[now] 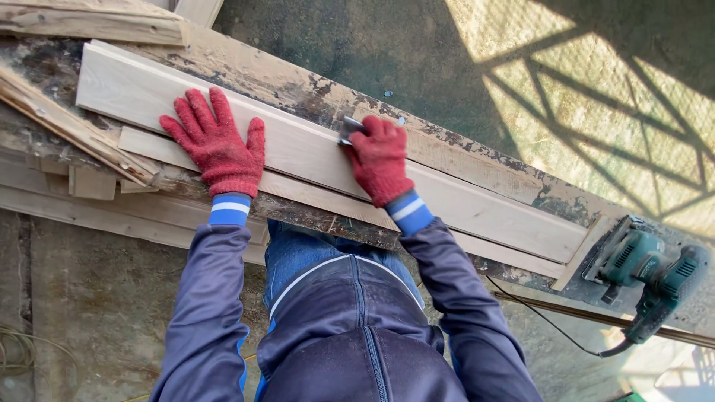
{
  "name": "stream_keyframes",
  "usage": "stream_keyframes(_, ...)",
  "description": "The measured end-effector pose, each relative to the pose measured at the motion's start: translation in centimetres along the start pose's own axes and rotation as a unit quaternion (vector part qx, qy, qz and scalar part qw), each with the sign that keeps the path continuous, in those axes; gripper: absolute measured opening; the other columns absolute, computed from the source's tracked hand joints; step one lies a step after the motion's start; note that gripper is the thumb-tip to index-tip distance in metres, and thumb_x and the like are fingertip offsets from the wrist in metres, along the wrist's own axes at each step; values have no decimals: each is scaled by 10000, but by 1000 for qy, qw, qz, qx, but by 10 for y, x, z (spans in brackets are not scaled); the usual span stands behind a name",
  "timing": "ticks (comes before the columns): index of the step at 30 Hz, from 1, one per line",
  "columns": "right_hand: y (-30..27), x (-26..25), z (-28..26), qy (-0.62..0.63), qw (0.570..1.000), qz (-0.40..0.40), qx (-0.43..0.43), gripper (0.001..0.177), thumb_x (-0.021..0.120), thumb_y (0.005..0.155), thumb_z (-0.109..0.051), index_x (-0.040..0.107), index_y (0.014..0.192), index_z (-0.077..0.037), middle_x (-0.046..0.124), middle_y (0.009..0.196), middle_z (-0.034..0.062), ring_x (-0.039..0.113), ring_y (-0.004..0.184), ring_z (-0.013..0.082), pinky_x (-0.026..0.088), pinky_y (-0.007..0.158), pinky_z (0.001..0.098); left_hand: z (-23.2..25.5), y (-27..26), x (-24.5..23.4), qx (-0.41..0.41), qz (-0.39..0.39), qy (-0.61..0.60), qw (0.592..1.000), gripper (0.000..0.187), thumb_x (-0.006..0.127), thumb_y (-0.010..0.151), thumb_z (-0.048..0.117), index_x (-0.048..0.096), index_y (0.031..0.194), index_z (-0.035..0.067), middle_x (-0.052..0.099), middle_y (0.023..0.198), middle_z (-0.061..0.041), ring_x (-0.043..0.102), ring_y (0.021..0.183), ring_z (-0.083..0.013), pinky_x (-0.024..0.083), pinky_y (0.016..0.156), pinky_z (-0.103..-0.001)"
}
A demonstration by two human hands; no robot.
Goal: Sanding a piece of wood using a power sander and manual sandpaper.
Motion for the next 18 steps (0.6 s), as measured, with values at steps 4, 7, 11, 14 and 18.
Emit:
stream_keyframes(4,1,8,-5,-29,999,3,-26,187,739,858,-348,616,804,-218,529,968,32,612,842,283,470,668,453,1,2,-3,13,-2,-11,1000,813,585,1038,517,388,1617,-19,252,1645,-361,149,1532,-524,-9,1219,-704)
stream_keyframes(7,-30,-9,30,-46,998,-45,-24,75,705,883,-283,653,857,-235,568,970,38,635,845,281,485,676,446,0,2,-1,12,2,-15,1000,816,587,1031,530,407,1610,-16,267,1642,-356,159,1532,-520,-8,1219,-703)
stream_keyframes(11,-37,-7,41,-71,991,-115,20,72,694,899,-316,705,911,-245,639,1036,39,661,914,279,495,693,413,-1,1,3,20,23,-11,999,806,599,1036,535,447,1608,-11,316,1637,-356,179,1537,-519,-47,1218,-704)
stream_keyframes(14,10,15,-1,-7,997,-75,-12,67,707,854,-269,692,850,-204,643,950,74,666,846,308,506,654,446,0,0,-1,23,26,-17,999,807,623,1017,529,462,1585,-21,344,1610,-366,207,1525,-525,-30,1212,-715)
stream_keyframes(18,58,31,-59,17,998,-10,-62,58,714,825,-205,670,799,-178,608,866,76,656,753,306,524,612,454,-1,-2,2,26,32,-11,999,787,626,1028,513,465,1584,-20,345,1604,-372,227,1514,-536,-13,1210,-728)
Point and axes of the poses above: each hand's wrist, its own y-axis towards the middle knuckle, its own x-axis out of the palm, z = x × y, the point moved 4 cm from there along y, towards the middle knuckle
